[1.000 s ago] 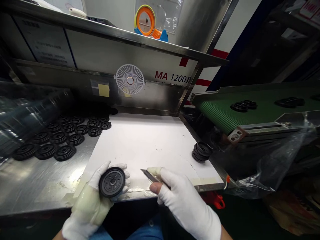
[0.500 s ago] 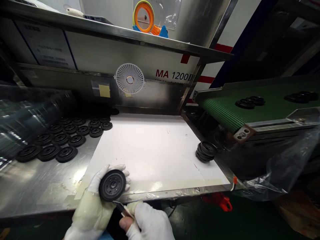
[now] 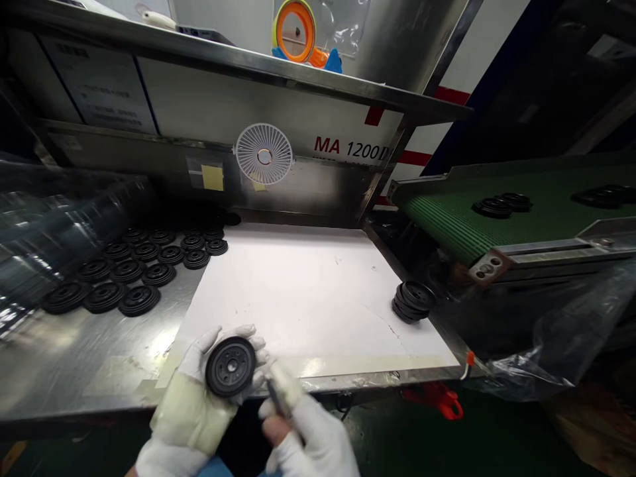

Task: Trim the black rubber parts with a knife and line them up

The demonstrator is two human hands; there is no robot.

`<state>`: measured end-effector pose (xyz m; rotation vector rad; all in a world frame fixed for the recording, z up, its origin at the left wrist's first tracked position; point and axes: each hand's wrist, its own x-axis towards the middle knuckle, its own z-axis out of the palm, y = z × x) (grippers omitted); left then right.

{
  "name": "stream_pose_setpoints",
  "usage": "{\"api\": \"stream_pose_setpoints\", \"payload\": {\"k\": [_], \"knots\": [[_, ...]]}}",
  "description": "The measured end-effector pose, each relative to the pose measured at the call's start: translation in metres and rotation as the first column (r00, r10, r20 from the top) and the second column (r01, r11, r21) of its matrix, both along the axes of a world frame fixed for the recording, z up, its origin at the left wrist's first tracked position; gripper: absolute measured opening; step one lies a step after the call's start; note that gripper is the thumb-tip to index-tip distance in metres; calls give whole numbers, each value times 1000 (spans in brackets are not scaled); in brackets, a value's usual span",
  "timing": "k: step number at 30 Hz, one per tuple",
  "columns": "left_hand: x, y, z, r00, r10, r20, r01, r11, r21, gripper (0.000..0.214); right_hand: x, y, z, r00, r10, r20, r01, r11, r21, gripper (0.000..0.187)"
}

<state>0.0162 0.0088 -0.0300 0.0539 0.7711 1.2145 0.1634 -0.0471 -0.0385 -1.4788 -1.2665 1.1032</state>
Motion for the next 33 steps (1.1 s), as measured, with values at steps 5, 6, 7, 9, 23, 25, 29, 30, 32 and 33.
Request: {"api": "stream_pose_setpoints", "payload": {"k": [5,6,7,9,23,25,29,30,32,33], "knots": [[-11,-6,6,983,-166,75,162,985,60,34,36,20,19,938,-302,-169,304,952,-10,37],[-12,-7,6,977,-195,83,189,979,76,33,42,26,23,933,-322,-164,328,944,13,36],[-12,-7,5,972,-218,83,211,974,87,33,48,31,27,933,-326,-153,335,942,37,36],[-11,-6,3,968,-241,64,236,968,82,36,54,38,33,945,-258,-202,272,961,41,42],[-16,-12,1,935,-320,152,299,943,149,41,0,31,43,826,11,-563,3,1000,24,38],[-14,-12,-1,959,-271,88,264,961,82,46,-4,30,36,838,-27,-545,64,997,50,26],[-13,-15,2,970,-240,32,236,967,97,47,-11,25,33,903,23,-429,-22,1000,7,35],[-13,-17,3,964,-262,41,256,959,124,48,-14,25,34,907,69,-415,-81,997,-11,34],[-14,-18,7,947,-315,70,299,939,172,49,-19,27,39,902,118,-415,-156,986,-58,34],[-14,-19,9,940,-332,82,313,931,187,50,-22,29,41,905,115,-410,-166,982,-91,35]]}}
